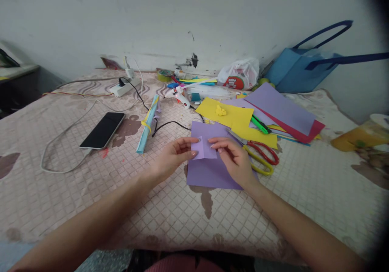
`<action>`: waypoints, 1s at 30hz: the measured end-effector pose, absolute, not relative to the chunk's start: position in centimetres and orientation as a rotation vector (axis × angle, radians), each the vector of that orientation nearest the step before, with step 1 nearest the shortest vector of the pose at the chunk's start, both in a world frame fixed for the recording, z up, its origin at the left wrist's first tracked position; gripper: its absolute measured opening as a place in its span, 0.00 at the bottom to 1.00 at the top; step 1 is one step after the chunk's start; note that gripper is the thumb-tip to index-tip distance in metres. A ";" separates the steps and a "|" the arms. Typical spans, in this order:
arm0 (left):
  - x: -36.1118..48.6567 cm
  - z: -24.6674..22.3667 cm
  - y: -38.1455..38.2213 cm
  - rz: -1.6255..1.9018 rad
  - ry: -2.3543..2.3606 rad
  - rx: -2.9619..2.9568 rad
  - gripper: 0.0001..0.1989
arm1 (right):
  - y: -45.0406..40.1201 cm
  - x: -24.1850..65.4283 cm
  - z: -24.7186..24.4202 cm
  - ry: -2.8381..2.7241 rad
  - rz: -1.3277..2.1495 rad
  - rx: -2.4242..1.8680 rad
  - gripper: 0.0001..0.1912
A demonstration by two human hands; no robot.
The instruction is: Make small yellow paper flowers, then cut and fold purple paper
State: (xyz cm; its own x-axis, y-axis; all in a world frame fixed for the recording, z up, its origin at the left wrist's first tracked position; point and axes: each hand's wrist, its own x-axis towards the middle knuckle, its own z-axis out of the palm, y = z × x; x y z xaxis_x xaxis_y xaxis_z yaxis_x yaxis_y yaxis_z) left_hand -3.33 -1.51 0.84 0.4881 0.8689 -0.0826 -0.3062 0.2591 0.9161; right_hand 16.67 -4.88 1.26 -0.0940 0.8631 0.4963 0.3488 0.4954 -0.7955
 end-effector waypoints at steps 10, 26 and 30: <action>-3.3 0.2 -1.3 0.940 0.705 1.124 0.17 | -4.3 16.1 0.3 -1.082 1.388 -0.992 0.18; -2.7 0.7 -1.9 0.848 0.710 1.053 0.23 | -4.5 15.4 -0.3 -1.179 1.413 -1.018 0.12; -2.8 0.7 -1.9 0.841 0.750 1.103 0.22 | -4.4 15.4 -0.4 -1.153 1.431 -1.025 0.12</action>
State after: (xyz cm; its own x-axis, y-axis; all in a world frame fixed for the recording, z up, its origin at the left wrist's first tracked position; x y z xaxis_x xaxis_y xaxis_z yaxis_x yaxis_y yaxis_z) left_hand -2.77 -1.89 0.66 0.4865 0.8679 -0.1006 -0.1988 0.2221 0.9545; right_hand 15.44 -4.42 -0.43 -0.1506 0.9882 -0.0283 -0.1832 -0.0560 -0.9815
